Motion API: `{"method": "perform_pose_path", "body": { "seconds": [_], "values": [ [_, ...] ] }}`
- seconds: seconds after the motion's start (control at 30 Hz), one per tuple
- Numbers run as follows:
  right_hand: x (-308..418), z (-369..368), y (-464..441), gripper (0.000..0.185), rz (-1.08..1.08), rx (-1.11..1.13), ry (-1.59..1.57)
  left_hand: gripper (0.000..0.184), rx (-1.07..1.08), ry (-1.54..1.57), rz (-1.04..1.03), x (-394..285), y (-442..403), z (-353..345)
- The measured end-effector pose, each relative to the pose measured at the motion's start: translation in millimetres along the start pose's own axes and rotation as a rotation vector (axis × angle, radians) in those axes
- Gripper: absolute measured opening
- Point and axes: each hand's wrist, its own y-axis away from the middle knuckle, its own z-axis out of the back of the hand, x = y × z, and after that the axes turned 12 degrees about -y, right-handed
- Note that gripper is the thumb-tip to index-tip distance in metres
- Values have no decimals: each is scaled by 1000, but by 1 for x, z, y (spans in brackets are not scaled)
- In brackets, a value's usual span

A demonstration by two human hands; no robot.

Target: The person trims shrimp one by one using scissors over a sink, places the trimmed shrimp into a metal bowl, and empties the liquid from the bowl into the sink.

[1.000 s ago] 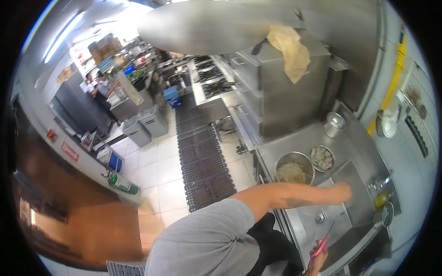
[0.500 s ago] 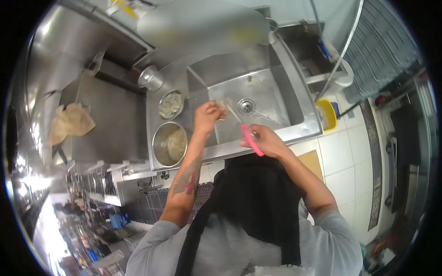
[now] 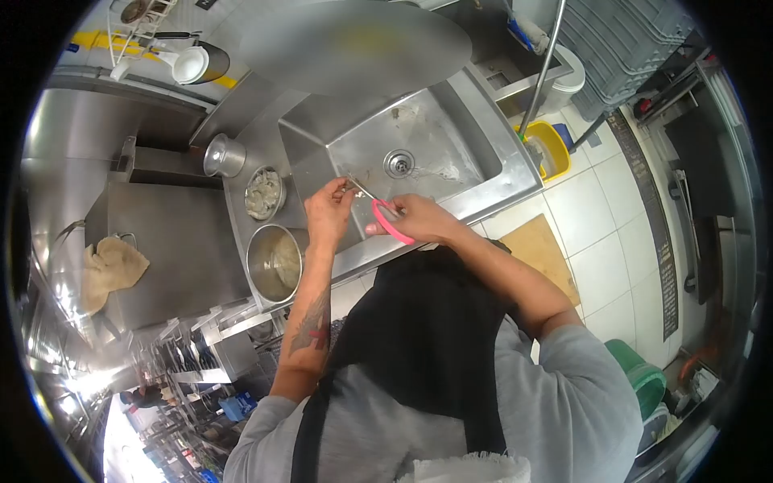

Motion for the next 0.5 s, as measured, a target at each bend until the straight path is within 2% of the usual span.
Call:
{"method": "perform_pose_path", "body": {
  "seconds": [0.1, 0.17, 0.2, 0.23, 0.3, 0.33, 0.4, 0.5],
  "values": [
    [-12, 6, -14, 60, -27, 46, -52, 24, 19, -31, 16, -3, 0, 0],
    [-17, 10, -18, 56, -128, 74, -300, 24, 18, 45, 40, 6, -2, -6],
    [-11, 12, -15, 64, -74, 10, -207, 25, 16, 122, 66, 11, -5, -10],
    [-6, 12, -11, 64, -73, 11, -205, 25, 14, 123, 67, 16, -7, -14],
    [6, 11, 6, 69, 75, -229, 250, 30, -11, 123, 105, 25, -8, -19],
    [12, 10, 11, 69, 74, -228, 253, 30, -12, 126, 106, 24, -8, -18],
    [18, 9, 17, 88, 66, -106, 257, 30, -41, 43, 77, 16, -7, -13],
    [9, 3, 11, 84, 57, -90, 239, 27, -8, 59, 148, -3, -4, -7]
  ]
}}
